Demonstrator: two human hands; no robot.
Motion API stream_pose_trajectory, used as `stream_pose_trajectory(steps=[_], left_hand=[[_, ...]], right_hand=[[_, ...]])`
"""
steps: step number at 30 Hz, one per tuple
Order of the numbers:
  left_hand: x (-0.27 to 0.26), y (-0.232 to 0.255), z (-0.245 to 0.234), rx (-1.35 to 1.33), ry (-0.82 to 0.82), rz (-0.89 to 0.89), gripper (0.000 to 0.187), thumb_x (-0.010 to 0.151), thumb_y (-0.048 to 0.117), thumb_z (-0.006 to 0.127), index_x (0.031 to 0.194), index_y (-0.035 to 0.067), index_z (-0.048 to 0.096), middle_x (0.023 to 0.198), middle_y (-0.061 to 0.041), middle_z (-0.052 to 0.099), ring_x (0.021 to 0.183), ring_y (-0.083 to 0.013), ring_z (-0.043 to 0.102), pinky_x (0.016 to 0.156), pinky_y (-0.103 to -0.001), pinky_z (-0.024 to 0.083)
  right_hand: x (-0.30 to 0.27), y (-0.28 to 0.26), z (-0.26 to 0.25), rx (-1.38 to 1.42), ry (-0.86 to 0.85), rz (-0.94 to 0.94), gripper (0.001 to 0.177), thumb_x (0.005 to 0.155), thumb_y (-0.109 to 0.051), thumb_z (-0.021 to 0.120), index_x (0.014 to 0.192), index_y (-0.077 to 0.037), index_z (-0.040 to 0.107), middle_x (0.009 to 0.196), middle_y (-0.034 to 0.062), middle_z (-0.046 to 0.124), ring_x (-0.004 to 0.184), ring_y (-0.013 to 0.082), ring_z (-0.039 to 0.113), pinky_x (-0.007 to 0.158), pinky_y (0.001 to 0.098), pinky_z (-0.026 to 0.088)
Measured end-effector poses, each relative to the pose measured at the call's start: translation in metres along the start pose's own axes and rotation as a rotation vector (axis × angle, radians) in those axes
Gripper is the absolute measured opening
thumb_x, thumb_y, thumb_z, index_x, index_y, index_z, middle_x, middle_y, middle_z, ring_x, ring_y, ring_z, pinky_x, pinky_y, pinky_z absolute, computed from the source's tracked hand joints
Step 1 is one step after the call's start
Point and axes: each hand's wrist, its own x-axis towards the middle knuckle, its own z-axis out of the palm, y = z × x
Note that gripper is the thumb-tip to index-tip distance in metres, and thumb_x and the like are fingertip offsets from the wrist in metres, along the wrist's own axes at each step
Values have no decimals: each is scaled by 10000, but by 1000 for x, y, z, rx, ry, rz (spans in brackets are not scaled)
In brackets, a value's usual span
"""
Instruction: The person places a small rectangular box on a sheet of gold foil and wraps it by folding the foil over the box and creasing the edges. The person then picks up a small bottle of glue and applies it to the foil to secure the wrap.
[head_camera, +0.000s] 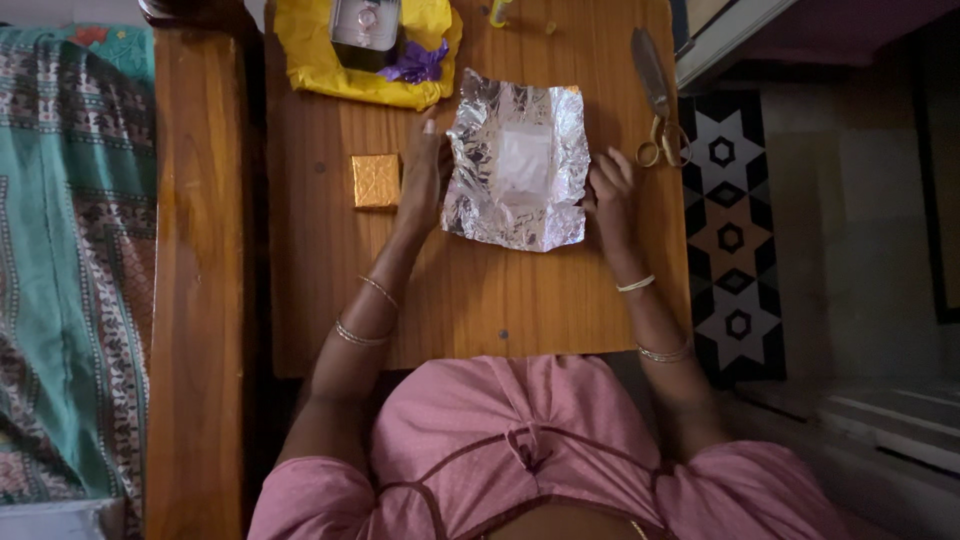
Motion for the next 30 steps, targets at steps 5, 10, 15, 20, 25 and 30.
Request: stream_pose_trajectory(steps=[5,10,15,20,25,30], left_hand=[[2,-7,2,-223,-174,42,746,1084,539,347,1670,185,51,1643,-296,329,1512,-393,378,1263,-465,277],[-1,-12,12,-357,-180,-21,782,1049,615,292,1668,199,55,1657,-268,294,1515,-407,358,1265,-485,269],[-3,-18,16,-401,-169,-60,799,1028,662,268,1672,246,44,1695,-209,244,1544,-368,290,1275,-446,195],[-2,-24,16,-453,-236,-33,795,1028,674,270,1668,265,36,1711,-223,227,1556,-388,273,1283,-464,189],[1,-28,16,-427,-219,-50,850,990,723,274,1666,295,-12,1718,-212,149,1574,-405,207,1286,-495,165],[0,-30,14,-396,-246,-25,876,984,736,289,1665,290,-35,1721,-228,145,1578,-413,200,1283,-506,162]], right_hand=[[-1,3,8,12,-40,-108,572,809,128,696,1361,-4,633,1493,184,554,1499,425,332,1225,497,368],[1,4,19,-210,-85,-205,586,899,166,551,1445,-40,602,1559,136,540,1556,399,277,1299,525,250],[3,-22,14,64,-99,-82,407,1053,-121,584,1422,45,536,1531,179,508,1532,412,268,1265,543,202],[13,-39,14,126,-63,-91,438,1098,-128,520,1496,53,498,1589,179,482,1550,398,283,1281,522,241],[13,-39,12,143,-84,-71,446,1105,-148,506,1510,39,481,1594,169,475,1554,395,287,1281,513,253],[13,-38,12,161,-88,-73,460,1111,-192,508,1519,18,478,1598,163,475,1556,389,282,1280,522,246]])
